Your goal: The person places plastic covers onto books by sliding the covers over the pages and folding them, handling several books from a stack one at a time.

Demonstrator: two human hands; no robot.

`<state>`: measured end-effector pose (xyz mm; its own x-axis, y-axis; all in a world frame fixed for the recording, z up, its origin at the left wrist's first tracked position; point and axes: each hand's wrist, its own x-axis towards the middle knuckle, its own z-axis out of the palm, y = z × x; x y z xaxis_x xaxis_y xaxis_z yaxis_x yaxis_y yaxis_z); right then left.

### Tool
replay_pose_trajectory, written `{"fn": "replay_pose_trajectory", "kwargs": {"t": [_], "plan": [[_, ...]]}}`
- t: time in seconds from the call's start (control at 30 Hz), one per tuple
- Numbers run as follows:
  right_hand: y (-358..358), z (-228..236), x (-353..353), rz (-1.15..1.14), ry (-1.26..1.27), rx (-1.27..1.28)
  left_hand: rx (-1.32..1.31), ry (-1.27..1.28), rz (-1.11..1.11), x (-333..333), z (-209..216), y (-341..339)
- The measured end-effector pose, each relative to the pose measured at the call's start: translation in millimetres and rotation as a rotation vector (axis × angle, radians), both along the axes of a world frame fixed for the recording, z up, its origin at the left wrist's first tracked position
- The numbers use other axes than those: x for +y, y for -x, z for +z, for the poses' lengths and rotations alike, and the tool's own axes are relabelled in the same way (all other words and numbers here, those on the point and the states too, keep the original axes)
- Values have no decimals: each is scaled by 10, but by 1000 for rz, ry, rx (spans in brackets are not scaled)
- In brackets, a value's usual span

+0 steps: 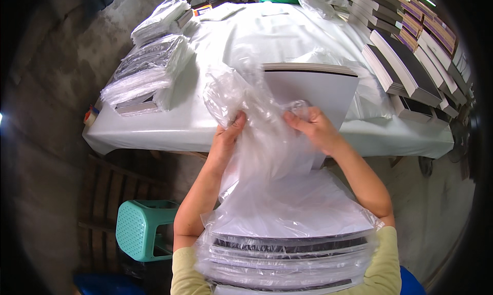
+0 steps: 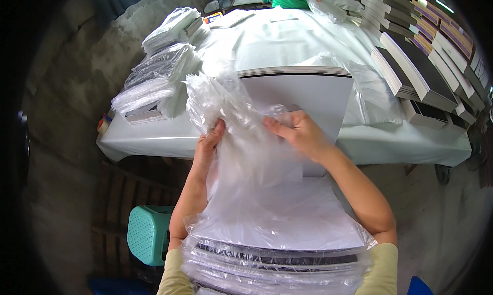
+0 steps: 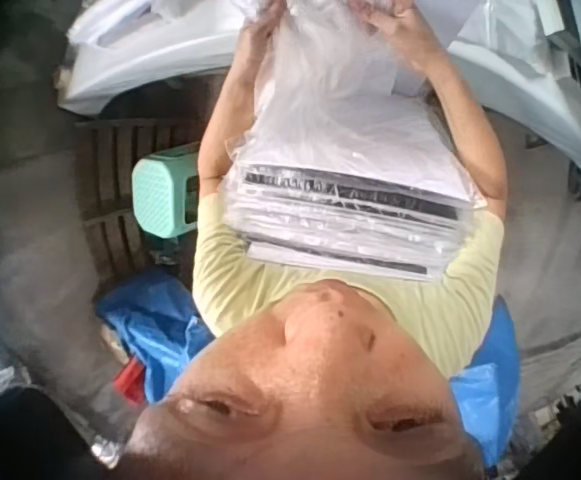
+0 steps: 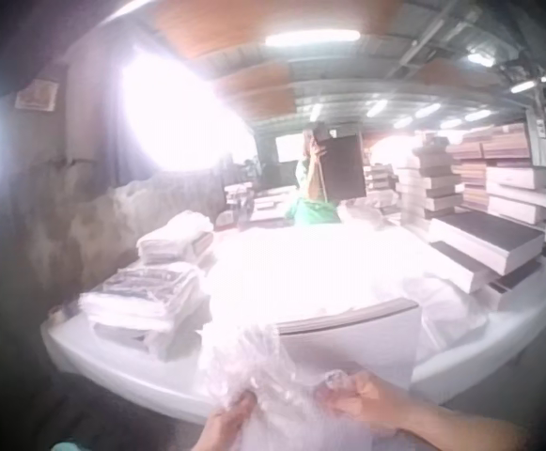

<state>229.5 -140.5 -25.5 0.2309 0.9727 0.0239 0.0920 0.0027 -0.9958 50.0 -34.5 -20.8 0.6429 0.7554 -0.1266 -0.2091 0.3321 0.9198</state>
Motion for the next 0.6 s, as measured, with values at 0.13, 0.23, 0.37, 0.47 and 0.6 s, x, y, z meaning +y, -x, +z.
{"fn": "replay_pose_trajectory", "kwargs": {"t": [0.13, 0.23, 0.37, 0.47, 0.6], "plan": [[-73, 251, -129, -15, -258, -248, -26, -288, -67, -2, -105, 24], [86, 385, -101, -80, -405, -340, -35, -502, -126, -69, -183, -78], [216, 416, -12, -181, -470, -119, 16, -667, -113, -85, -221, -41], [31, 403, -14, -366, -415, 157, -133, -436, -62, -60, -64, -1], [-345, 386, -296, -390, -388, 296, -740, 73, 29, 634, -303, 730]]}}
